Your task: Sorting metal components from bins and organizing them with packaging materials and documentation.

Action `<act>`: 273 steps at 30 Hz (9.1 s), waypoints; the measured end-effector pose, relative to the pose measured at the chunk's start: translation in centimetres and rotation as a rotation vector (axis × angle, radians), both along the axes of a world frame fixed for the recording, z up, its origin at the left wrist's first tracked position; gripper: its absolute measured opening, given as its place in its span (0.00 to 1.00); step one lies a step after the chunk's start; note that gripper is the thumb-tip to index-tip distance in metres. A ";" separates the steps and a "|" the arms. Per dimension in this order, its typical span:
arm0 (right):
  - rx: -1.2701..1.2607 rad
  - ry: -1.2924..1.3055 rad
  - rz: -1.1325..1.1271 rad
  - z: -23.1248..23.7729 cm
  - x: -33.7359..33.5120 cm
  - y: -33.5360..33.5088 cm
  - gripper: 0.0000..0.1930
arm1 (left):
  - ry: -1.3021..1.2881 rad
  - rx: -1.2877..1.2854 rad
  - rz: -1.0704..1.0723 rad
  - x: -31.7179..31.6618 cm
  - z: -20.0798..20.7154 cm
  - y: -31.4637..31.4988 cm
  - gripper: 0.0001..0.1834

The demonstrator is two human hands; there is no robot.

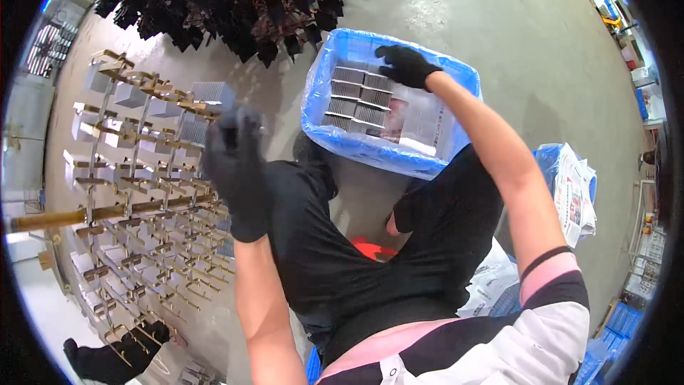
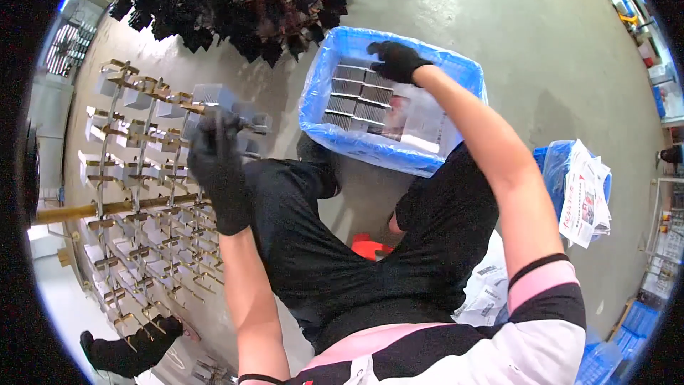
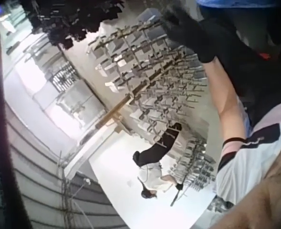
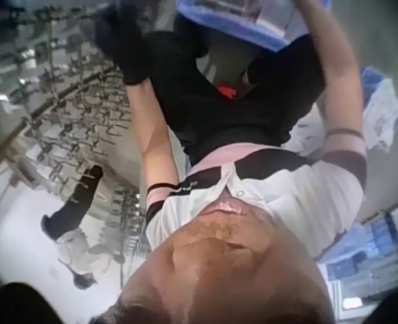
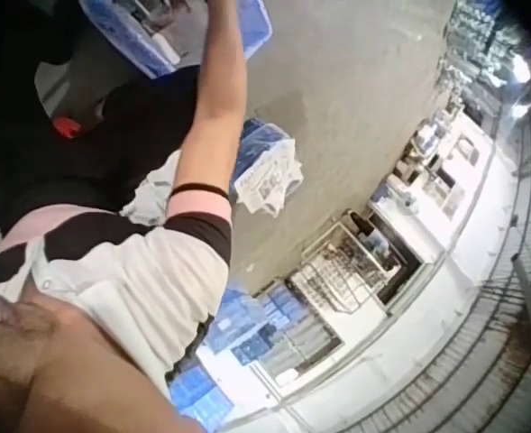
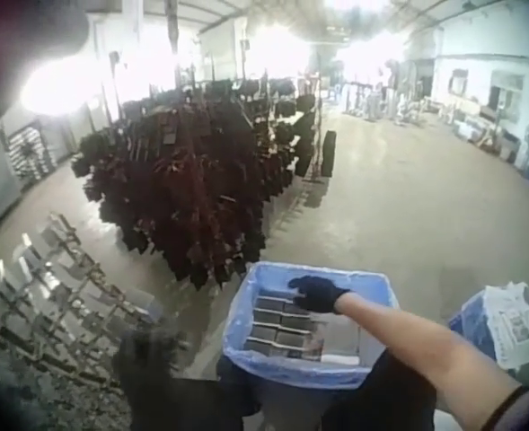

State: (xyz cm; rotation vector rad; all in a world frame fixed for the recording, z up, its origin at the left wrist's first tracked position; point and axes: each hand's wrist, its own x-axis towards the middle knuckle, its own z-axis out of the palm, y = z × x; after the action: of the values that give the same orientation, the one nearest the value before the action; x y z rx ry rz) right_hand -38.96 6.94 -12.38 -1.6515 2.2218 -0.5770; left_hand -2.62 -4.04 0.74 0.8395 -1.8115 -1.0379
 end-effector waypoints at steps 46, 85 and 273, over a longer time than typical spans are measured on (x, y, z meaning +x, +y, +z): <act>0.364 -0.409 -0.159 1.3 0.4 8.3 0.14 | -0.862 0.283 0.581 12.8 -26.4 -11.3 0.14; -0.094 -0.349 0.067 3.8 5.0 0.8 0.24 | -0.267 -0.508 -0.168 -3.9 1.9 3.5 0.28; 0.295 0.254 -0.147 4.5 -2.1 3.7 0.15 | -0.450 -0.340 -0.435 -11.9 -1.9 3.2 0.17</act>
State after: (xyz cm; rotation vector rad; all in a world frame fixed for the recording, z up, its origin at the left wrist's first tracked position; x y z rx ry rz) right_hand -41.10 10.60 -7.91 -1.4878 2.4787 -0.0645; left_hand -14.52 -0.87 -1.12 0.5026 -2.5467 -0.7967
